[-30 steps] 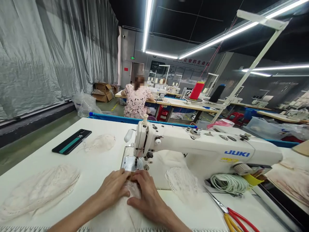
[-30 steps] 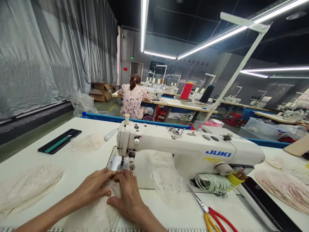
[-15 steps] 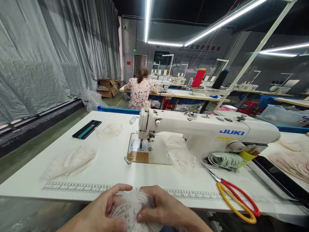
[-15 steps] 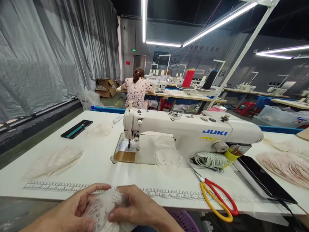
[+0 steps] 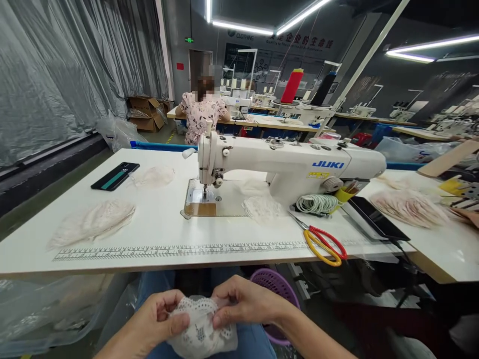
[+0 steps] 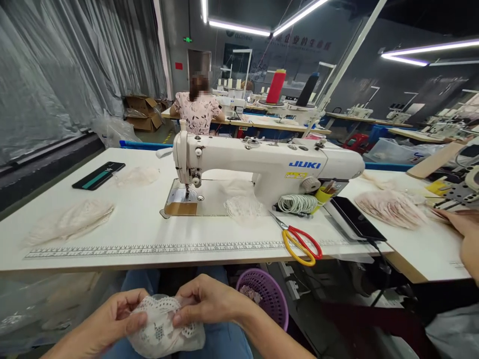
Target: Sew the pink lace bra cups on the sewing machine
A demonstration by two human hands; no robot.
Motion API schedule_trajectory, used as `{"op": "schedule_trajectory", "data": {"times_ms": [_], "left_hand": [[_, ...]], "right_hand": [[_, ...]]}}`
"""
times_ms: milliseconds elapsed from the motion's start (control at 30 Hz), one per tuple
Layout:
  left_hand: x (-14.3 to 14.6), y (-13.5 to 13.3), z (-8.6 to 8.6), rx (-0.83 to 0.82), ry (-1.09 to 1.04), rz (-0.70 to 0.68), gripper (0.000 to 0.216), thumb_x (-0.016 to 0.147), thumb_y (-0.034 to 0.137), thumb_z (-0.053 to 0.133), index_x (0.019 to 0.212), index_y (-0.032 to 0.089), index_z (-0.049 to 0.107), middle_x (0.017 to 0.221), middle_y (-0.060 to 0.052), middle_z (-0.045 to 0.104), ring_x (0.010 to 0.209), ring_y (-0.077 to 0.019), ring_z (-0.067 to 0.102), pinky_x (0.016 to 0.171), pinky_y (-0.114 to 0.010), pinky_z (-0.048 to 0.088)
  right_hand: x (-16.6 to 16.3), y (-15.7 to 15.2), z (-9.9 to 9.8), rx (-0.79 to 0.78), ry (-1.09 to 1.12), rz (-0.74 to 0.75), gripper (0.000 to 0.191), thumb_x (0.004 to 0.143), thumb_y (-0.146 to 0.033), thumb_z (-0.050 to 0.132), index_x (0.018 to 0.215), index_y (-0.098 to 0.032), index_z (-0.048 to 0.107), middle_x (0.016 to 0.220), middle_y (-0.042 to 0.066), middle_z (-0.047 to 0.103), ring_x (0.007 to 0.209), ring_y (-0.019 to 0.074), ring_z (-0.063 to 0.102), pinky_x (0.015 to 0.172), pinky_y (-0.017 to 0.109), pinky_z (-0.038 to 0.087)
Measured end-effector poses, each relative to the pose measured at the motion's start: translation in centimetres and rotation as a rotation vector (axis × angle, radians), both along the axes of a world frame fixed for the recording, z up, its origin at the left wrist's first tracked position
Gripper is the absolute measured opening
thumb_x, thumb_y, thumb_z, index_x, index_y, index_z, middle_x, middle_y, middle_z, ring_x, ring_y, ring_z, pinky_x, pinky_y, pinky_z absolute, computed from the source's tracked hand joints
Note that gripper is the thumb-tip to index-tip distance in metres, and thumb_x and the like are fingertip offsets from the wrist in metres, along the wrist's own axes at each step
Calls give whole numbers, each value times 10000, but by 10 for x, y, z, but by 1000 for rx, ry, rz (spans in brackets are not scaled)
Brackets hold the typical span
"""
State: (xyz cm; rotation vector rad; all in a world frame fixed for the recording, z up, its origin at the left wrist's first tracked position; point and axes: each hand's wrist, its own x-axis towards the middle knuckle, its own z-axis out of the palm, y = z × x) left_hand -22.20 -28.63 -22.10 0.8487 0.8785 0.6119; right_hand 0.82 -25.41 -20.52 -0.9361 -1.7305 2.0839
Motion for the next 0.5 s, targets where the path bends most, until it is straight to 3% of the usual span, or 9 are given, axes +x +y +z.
{"op": "schedule_trajectory", "data": {"times_ms": [133, 300, 500], "left_hand": [[3, -9, -5, -62, 45, 64, 457, 607, 526, 789, 693, 134, 571, 632, 0, 604, 599, -112, 504, 587, -209, 350], [3, -13, -10, -77, 70, 69, 489, 625, 567, 757, 675, 144, 517, 588, 19, 534, 542, -88, 417, 534, -202, 283], [-1, -15, -14, -4, 179, 56, 556, 671, 685, 630, 629, 162, 446, 572, 49, 402, 545, -82, 297, 514, -213, 194]], "right_hand": [[1, -4, -6, -34, 48, 4, 406, 675, -487, 736, 720, -94, 648, 652, -14, 569, 576, 66, 468, 572, 178, 381], [-7, -9, -14, -64, 81, -71, 415, 577, -448, 812, 785, -109, 694, 668, -9, 596, 593, 88, 497, 594, 200, 402], [-16, -13, -28, -118, 110, -137, 423, 625, -510, 763, 708, -100, 699, 669, 7, 601, 587, 85, 495, 602, 211, 391]]}}
